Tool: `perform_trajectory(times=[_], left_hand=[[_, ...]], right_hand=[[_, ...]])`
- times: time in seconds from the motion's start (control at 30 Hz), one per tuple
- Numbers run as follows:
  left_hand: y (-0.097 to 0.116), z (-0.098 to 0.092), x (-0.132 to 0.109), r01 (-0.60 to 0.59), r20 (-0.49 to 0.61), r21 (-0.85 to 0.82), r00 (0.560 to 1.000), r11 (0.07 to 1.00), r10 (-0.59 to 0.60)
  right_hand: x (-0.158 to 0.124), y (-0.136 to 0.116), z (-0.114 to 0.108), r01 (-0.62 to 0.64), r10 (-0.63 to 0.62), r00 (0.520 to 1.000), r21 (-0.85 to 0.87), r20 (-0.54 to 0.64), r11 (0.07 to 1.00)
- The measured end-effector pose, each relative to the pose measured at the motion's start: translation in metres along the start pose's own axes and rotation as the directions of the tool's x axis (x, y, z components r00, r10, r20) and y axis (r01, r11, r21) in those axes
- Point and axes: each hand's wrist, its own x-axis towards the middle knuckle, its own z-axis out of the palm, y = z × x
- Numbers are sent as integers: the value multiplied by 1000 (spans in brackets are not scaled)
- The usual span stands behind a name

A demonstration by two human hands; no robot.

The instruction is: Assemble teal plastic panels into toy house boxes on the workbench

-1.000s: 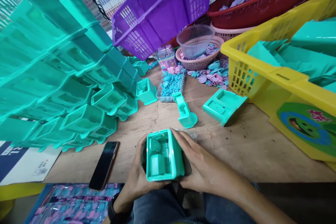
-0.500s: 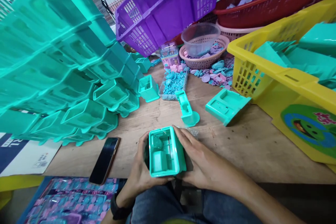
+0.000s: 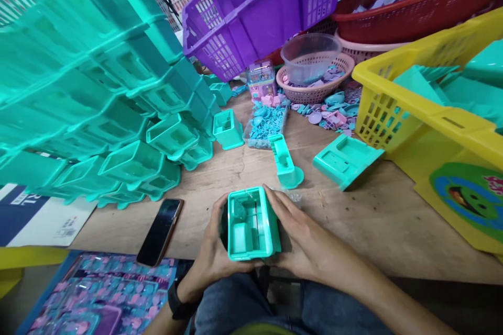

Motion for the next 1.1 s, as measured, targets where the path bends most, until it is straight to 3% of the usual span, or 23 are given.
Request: perform_trajectory(times=[0.6, 0.77, 1.1], left_hand=[[7, -1, -1, -25, 41, -111, 999, 993, 30], [5, 4, -9, -1, 47, -153, 999, 988, 9], [1, 23, -10, -12, -124, -128, 992, 992, -4]], right_hand=[[0, -17, 2, -78, 76, 997, -76, -30, 994], [-5, -18, 10, -160, 159, 987, -47, -28, 986], [-8, -19, 24, -125, 116, 986, -81, -116, 989]])
